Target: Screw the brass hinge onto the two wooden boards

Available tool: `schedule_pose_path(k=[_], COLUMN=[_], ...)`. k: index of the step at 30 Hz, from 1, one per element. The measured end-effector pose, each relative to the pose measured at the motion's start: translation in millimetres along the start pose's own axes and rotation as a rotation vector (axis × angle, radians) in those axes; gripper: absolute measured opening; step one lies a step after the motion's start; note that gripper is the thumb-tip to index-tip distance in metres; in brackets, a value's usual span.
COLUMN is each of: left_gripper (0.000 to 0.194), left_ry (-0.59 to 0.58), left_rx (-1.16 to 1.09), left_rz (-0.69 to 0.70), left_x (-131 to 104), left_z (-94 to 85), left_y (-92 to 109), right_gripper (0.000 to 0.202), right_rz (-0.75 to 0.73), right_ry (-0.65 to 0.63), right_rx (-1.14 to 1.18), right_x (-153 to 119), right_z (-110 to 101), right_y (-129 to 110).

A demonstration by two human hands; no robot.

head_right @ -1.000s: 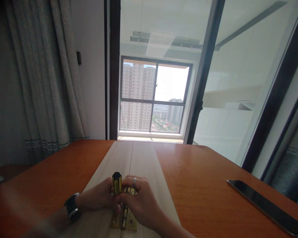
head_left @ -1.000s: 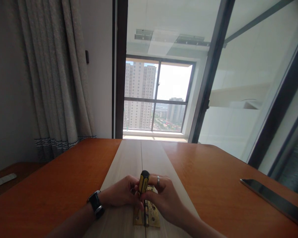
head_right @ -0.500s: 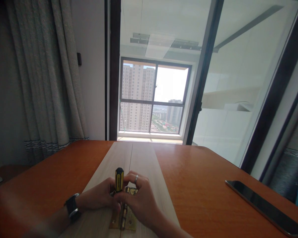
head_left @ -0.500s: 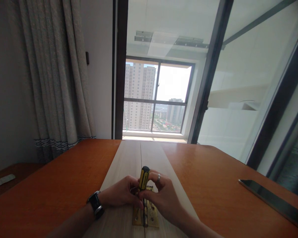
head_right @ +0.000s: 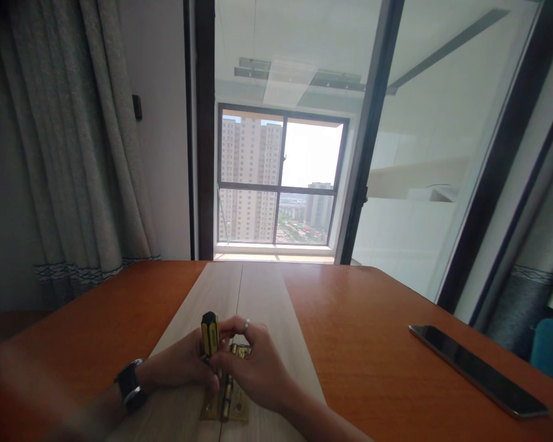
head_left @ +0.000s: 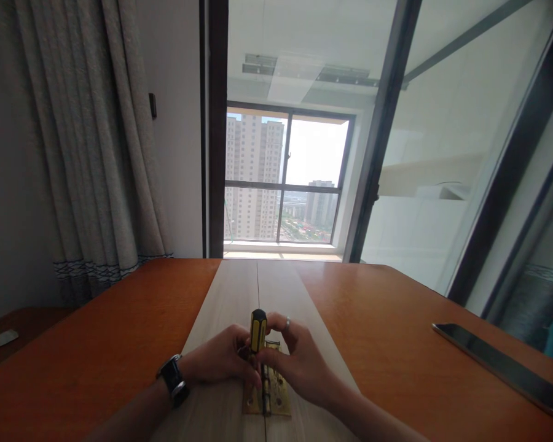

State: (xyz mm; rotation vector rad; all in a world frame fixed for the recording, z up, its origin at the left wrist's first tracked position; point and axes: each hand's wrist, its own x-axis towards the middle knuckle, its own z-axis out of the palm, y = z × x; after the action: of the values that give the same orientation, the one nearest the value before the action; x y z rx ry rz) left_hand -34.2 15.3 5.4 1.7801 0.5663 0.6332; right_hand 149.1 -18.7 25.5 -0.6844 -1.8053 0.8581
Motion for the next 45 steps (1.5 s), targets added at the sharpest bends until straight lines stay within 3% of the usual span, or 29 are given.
schedule_pose_path(k=[5, 15, 24, 28, 34, 40, 45], left_gripper=[0.038, 0.042, 0.043, 0.047, 0.041, 0.039, 0.037], left_ry=[0.0, 0.006, -0.04, -0.044, -0.002, 0.003, -0.013], left_rx=[-0.05, -0.072, 0.092, 0.094, 0.063, -0.087, -0.125], left_rz=[-0.012, -0.042, -0.004, -0.038, -0.003, -0.099, -0.041], left_x=[0.0, -0.3, 0.3, -1.6, -0.5, -0.1, -1.3], left_z=[2.0, 1.7, -3.9, -4.8, -1.0, 2.0, -3.5], left_y=[1.7, 3.4, -3.7, -7.1, -3.0, -1.2, 3.0], right_gripper=[0.022, 0.024, 0.026, 0.016, 0.02, 0.042, 0.042], right_rz=[-0.01, 0.028, 0.075, 0.067, -0.02, 0.144, 0.149], right_ry=[-0.033, 0.065, -0.029, -0.075, -0.001, 0.168, 0.152], right_rx=[-0.032, 0.022, 0.087, 0.087, 0.075, 0.164, 0.196], right_x=[-0.5, -1.1, -1.7, -2.6, -3.0, -1.9, -0.1], right_z=[3.5, 6.6, 4.9, 4.1, 8.4, 11.8, 10.2], right_y=[5.7, 5.3, -5.1, -6.1, -1.9, 3.0, -0.4])
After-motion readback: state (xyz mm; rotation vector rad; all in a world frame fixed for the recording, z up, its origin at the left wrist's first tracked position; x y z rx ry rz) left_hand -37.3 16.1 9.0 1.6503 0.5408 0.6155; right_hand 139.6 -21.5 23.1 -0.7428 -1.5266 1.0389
